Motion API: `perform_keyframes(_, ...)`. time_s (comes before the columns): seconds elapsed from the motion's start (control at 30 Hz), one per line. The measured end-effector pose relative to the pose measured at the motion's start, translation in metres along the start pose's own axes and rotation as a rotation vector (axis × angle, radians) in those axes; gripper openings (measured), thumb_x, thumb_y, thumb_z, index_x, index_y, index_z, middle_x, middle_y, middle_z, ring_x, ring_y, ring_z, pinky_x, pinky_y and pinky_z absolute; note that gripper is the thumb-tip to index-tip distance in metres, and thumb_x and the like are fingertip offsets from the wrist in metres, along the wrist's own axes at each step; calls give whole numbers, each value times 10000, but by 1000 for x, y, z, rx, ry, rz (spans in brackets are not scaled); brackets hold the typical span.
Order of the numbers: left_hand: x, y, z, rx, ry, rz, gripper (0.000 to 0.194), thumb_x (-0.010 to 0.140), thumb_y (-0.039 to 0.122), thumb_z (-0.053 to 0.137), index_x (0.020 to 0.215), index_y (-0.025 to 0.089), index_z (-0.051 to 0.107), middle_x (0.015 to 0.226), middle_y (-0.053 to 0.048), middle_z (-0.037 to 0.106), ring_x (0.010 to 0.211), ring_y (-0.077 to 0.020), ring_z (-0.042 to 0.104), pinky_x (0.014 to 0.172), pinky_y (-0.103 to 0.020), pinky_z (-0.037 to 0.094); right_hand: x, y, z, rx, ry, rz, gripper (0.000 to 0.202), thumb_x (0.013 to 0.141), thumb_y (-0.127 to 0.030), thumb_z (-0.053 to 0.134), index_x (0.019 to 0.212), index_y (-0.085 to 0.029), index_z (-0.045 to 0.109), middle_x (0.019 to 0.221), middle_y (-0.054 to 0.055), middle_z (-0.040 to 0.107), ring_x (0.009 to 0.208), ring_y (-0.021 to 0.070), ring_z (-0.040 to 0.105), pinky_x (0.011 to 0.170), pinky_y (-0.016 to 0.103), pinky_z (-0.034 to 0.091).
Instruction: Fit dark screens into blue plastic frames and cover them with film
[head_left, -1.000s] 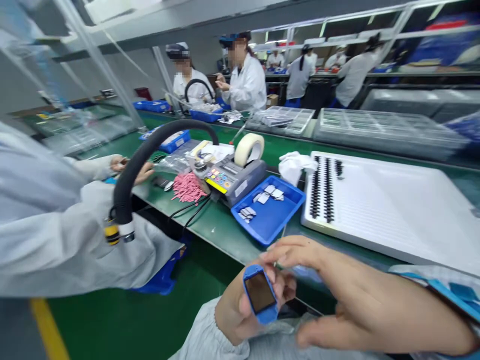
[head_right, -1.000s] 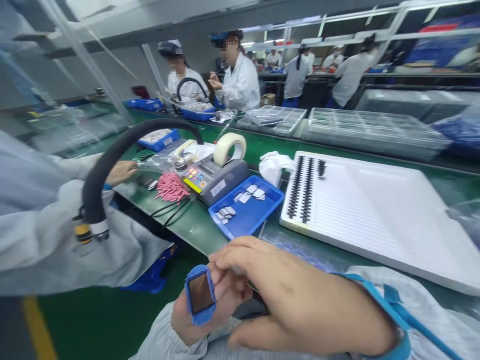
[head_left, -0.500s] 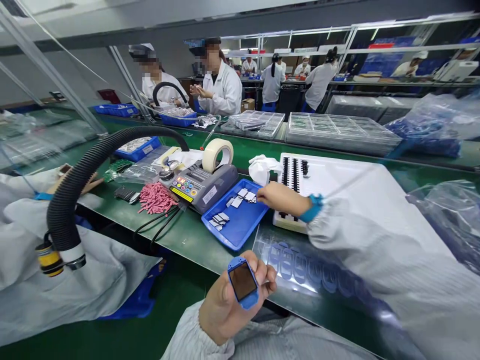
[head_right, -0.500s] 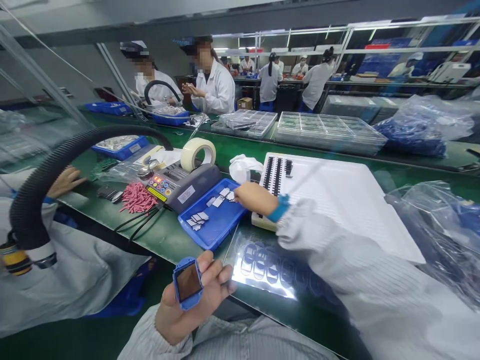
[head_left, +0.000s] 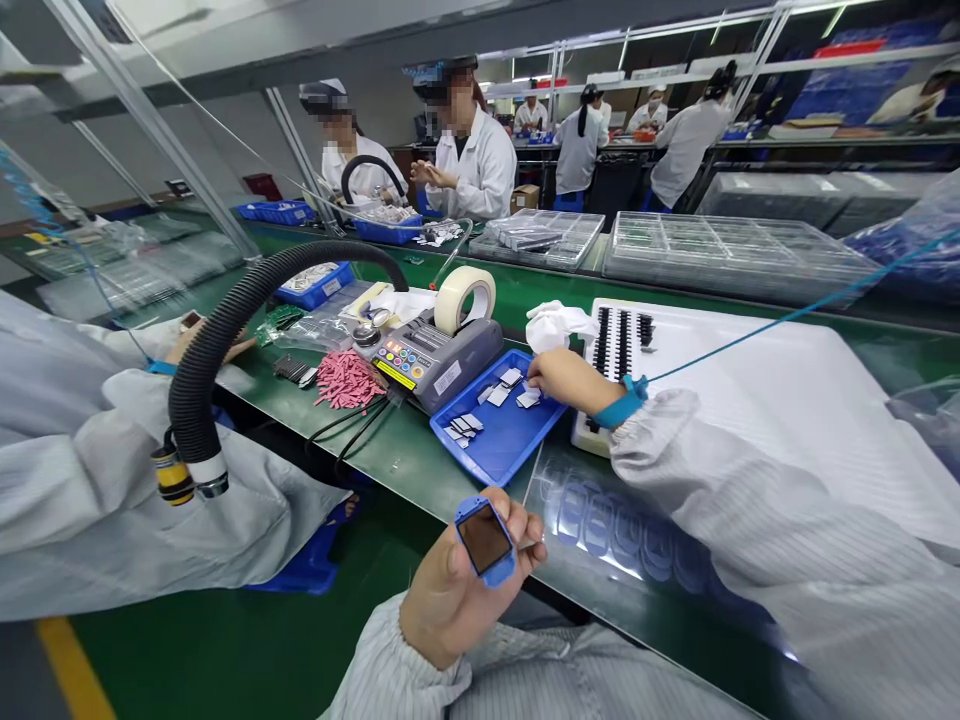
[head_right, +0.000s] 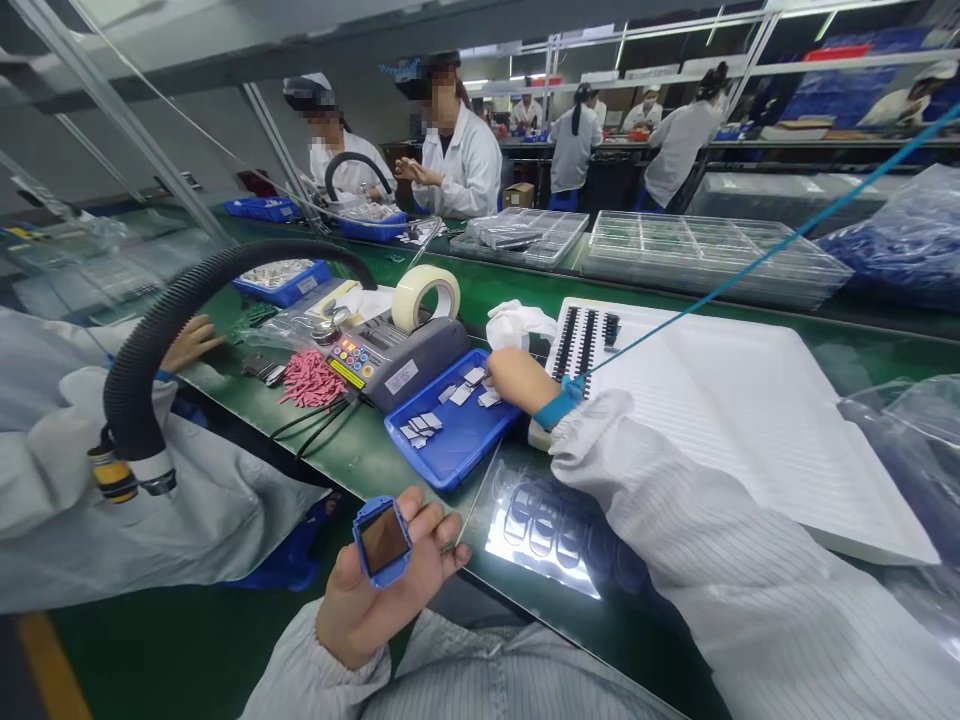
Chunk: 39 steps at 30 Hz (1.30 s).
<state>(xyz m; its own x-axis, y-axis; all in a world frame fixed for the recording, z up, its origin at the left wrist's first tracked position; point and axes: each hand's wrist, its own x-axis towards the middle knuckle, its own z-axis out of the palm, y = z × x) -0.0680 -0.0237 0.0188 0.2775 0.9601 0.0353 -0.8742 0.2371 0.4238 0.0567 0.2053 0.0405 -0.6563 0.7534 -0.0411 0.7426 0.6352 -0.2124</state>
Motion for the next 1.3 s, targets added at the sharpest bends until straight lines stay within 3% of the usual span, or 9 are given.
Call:
perform_keyframes(0.13, 4, -1, -3, -2, 25, -12, 402, 572, 442, 811, 845, 201, 642, 789, -5, 536, 865, -163, 506, 812, -306, 381, -7, 5, -6, 3, -8, -21, 254, 903, -321, 555, 1079, -141, 585, 1075, 74, 610, 929, 175, 605, 814, 385, 516)
perform_keyframes(0.43, 2, 0, -3, 20, 70, 10, 386, 585, 410, 814, 850, 192, 639, 820, -10, 547, 864, -161, 510, 817, -312, 392, -3, -7, 15, 96, 48, -23, 268, 901, -325, 556, 1085, -132, 585, 1097, 80, 601, 965, 188, 597, 841, 398, 502)
perform_keyframes(0.57, 1, 6, -5, 86, 144, 38, 392, 577, 429, 812, 850, 198, 653, 873, -22, 553, 894, -169, 505, 808, -308, 404, -14, -12, -2, 274, 133, -35, 203, 906, -305, 549, 989, -133, 615, 1004, 53, 635, 921, 170, 610, 841, 392, 498)
perform_keyframes(0.73, 4, 12, -4, 212, 217, 101, 456, 534, 448, 828, 900, 221, 678, 1079, -42, 583, 1096, -224, 479, 887, -316, 390, -70, -44, -37, 582, 165, -148, 181, 886, -303, 547, 954, -165, 642, 942, 32, 684, 866, 147, 638, 772, 276, 516)
perform_keyframes(0.83, 7, 11, 2, 236, 92, 73, 442, 542, 457, 821, 885, 216, 680, 1103, -48, 601, 1167, -238, 465, 982, -336, 345, -108, -67, -52, 750, 97, -183, 189, 868, -333, 561, 925, -176, 650, 904, 25, 694, 822, 155, 652, 711, 260, 523)
perform_keyframes(0.97, 8, 4, 8, 239, -99, 70, 409, 528, 486, 815, 828, 243, 679, 1029, -37, 621, 1083, -240, 528, 998, -386, 343, -138, -85, -59, 829, 40, -161, 101, 847, -259, 589, 869, -201, 669, 841, -1, 695, 778, 142, 644, 684, 245, 500)
perform_keyframes(1.1, 4, 0, 9, 243, -105, 74, 414, 503, 504, 818, 802, 253, 679, 1064, -39, 628, 1143, -281, 501, 960, -402, 356, -152, -89, -58, 689, 128, -190, 109, 852, -246, 587, 922, -264, 668, 881, -23, 682, 802, 130, 623, 693, 241, 477)
perform_keyframes(1.3, 0, -1, 10, 183, -143, -43, 395, 555, 475, 806, 844, 238, 675, 1043, -34, 644, 1045, -221, 576, 907, -334, 392, -164, -89, -56, 658, 138, -152, 88, 852, -250, 576, 885, -266, 656, 855, -6, 670, 765, 151, 613, 649, 262, 469)
